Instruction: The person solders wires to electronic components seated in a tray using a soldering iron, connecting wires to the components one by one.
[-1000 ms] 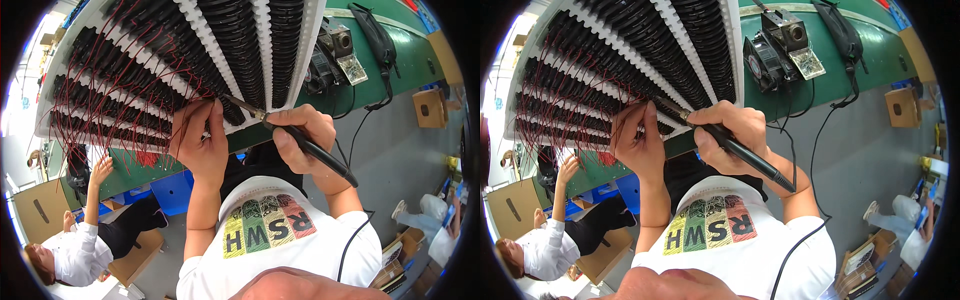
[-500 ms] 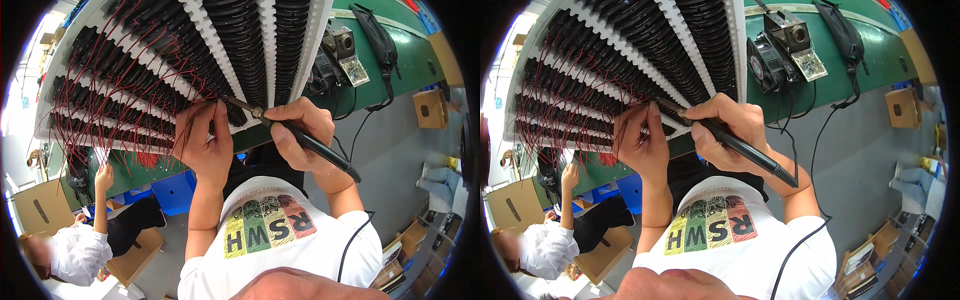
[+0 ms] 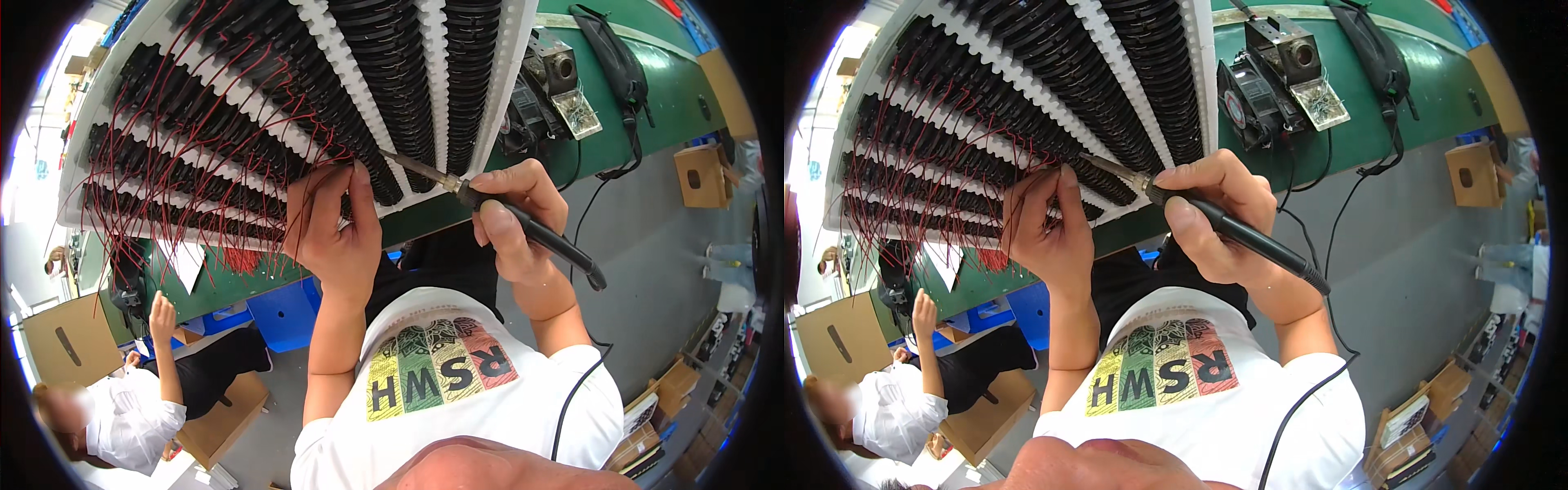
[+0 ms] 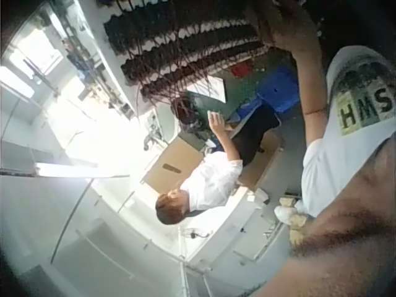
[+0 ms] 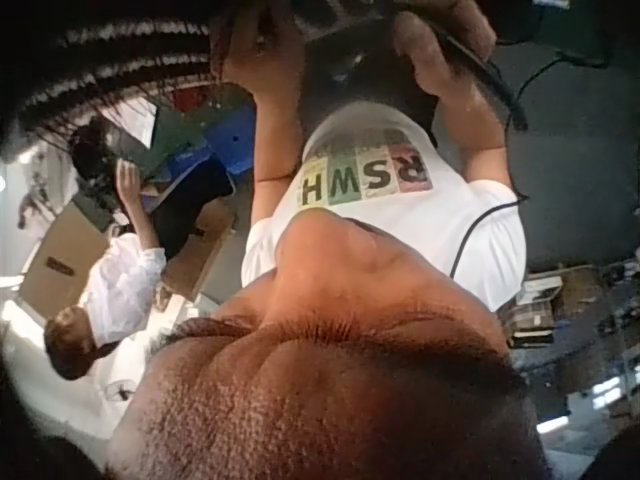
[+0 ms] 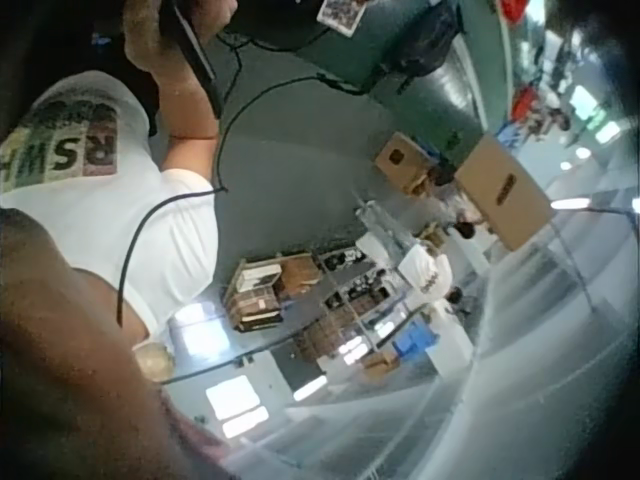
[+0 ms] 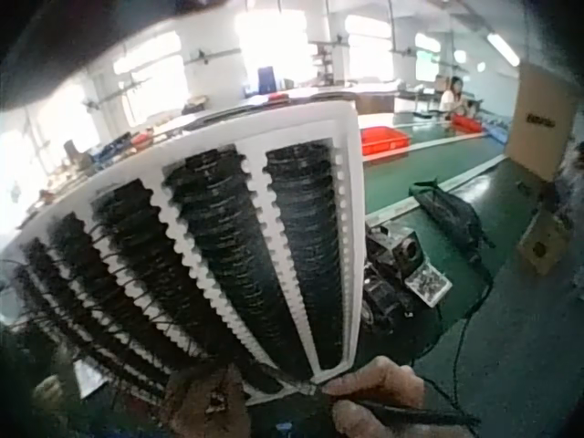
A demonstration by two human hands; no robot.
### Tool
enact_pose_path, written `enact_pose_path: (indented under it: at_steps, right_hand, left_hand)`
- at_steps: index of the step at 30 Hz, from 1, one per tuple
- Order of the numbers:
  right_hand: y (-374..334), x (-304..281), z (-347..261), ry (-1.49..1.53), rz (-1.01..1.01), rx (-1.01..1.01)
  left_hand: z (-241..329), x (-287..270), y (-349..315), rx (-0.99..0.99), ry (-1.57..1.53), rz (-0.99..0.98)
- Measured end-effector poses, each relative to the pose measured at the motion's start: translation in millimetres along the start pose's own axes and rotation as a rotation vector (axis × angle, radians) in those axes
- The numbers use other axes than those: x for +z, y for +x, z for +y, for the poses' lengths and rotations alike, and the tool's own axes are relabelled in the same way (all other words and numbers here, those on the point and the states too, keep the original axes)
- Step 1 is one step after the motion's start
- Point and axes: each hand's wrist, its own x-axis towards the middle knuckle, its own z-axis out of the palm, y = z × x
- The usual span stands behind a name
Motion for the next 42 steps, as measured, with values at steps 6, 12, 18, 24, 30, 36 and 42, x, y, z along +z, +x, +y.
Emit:
enact_pose_path:
  at_steps: [6, 12, 18, 24, 30, 36, 42]
  right_hand:
    - [-9.4, -8.6, -11.7, 0.02, -0.016, -0.014]
    - [-19.1, -6.4, 0.4, 0.07, 0.053, -0.247]
    - [-15.7, -11.1, -8.8, -0.074, 0.02, -0.167]
    - [-8.5, -13.5, -17.2, -0.157, -0.028, -0.098]
    - [-2.8, -13.5, -16.7, -0.162, -0.077, -0.058]
    - [1.4, -11.2, -19.1, -0.145, -0.081, -0.04]
    - [4.1, -14.0, -31.8, -0.139, -0.106, 0.012]
  left_hand:
    - [19.6, -6.2, -6.8, -0.034, 0.004, -0.025]
    - [24.4, -9.3, -13.0, 0.028, -0.02, -0.011]
    - [18.4, -12.3, -7.7, 0.051, -0.056, -0.072]
    - [21.7, -16.5, -0.5, -0.008, -0.05, -0.14]
    - [28.2, -18.6, 4.7, -0.021, -0.025, -0.177]
    - [35.0, -17.9, 5.0, -0.077, 0.021, -0.198]
    - [45.1, -20.7, 5.8, -0.081, 0.016, -0.21]
